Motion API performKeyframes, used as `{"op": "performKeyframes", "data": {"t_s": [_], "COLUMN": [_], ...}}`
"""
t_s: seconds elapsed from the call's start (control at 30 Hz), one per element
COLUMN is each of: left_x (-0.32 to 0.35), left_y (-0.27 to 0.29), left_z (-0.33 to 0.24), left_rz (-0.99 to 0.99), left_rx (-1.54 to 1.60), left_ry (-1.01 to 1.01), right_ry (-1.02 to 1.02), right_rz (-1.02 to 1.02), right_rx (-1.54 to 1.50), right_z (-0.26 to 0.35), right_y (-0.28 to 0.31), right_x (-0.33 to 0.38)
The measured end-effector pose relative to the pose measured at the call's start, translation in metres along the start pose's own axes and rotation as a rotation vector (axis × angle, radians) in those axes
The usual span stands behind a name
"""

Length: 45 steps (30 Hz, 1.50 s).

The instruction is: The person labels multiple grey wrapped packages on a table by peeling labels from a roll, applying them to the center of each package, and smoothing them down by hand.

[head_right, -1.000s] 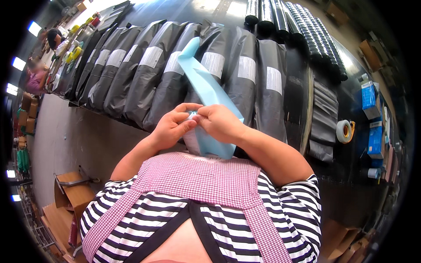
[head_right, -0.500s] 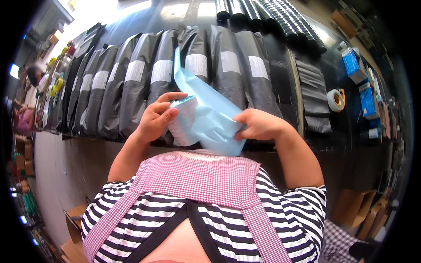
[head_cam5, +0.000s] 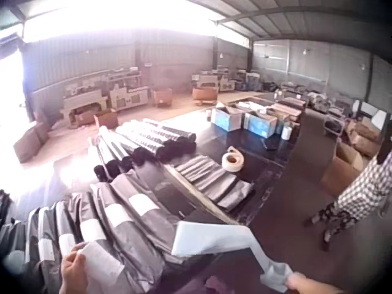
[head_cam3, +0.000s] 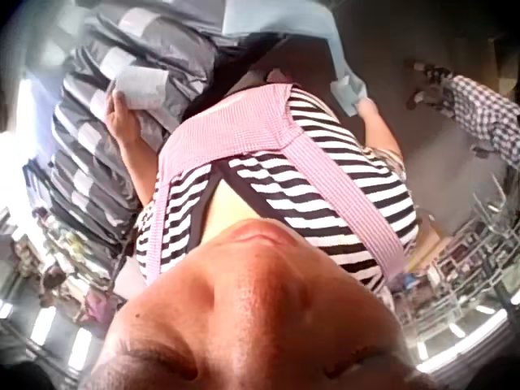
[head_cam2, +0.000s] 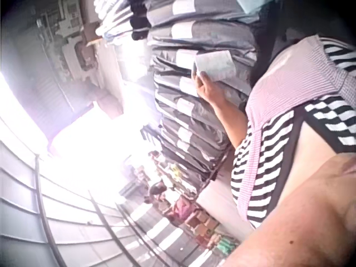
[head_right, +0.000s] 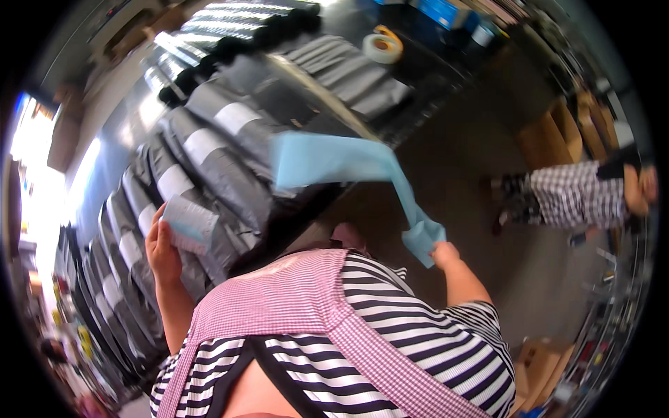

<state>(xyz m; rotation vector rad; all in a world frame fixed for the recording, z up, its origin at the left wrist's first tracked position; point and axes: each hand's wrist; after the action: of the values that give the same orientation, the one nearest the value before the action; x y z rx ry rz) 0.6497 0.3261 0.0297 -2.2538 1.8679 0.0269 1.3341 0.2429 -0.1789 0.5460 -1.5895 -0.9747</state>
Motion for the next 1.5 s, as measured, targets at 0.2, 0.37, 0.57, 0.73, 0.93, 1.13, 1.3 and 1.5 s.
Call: {"op": "performKeyframes", "data": {"t_s": [0.2, 0.37, 0.57, 0.73, 0.93, 1.13, 1.3, 1.5], "left_x": [-0.030, -0.046, -0.069, -0.088, -0.123, -0.113, -0.122, -0.092], "left_y": [-0.039, -0.100, -0.157, -0.228, -0.324, -0.413, -0.421, -0.371], "left_z": [0.001, -0.011, 0.015, 0.022, 0.066, 0.073, 0.066, 0.053], "left_rz": [0.085, 0.004, -0.065, -0.067, 0.334, 0.802, 0.636, 0.671], "left_rx": [-0.029, -0.123, -0.019, -0.254, -0.477, -0.643, -0.747, -0.845], "left_ry": [0.103, 0.091, 0.048, -0.153, -0.311, -0.581, -0.374, -0.180], "right_ry": [-0.110, 0.625, 0.713, 0.642, 0.977, 1.152, 1.012, 0.382], "right_rz": [-0.139, -0.548, -0.336, -0.342, -0.064, -0.285, -0.414, -1.302], "right_rx": [-0.258, -0.168, 0.092, 0.274, -0.552, -0.968, -1.187, -1.059], "right_z": [0.041, 0.137, 0.204, 0.186, 0.148, 0.150, 0.155, 0.112], "right_y": [-0.043, 0.018, 0.055, 0.095, 0.180, 0.270, 0.279, 0.347], "right_x": [-0.066, -0.182, -0.260, -0.227, -0.125, -0.099, -0.154, -0.322]}}
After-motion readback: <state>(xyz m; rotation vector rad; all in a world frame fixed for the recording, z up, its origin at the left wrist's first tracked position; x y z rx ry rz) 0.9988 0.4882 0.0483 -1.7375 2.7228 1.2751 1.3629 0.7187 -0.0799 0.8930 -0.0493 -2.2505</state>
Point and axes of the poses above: each hand's wrist, its own x-axis away from the middle knuckle, its own y-axis out of the back of the hand, z = x × y, and after that the axes turned 5 degrees about x, right-handed
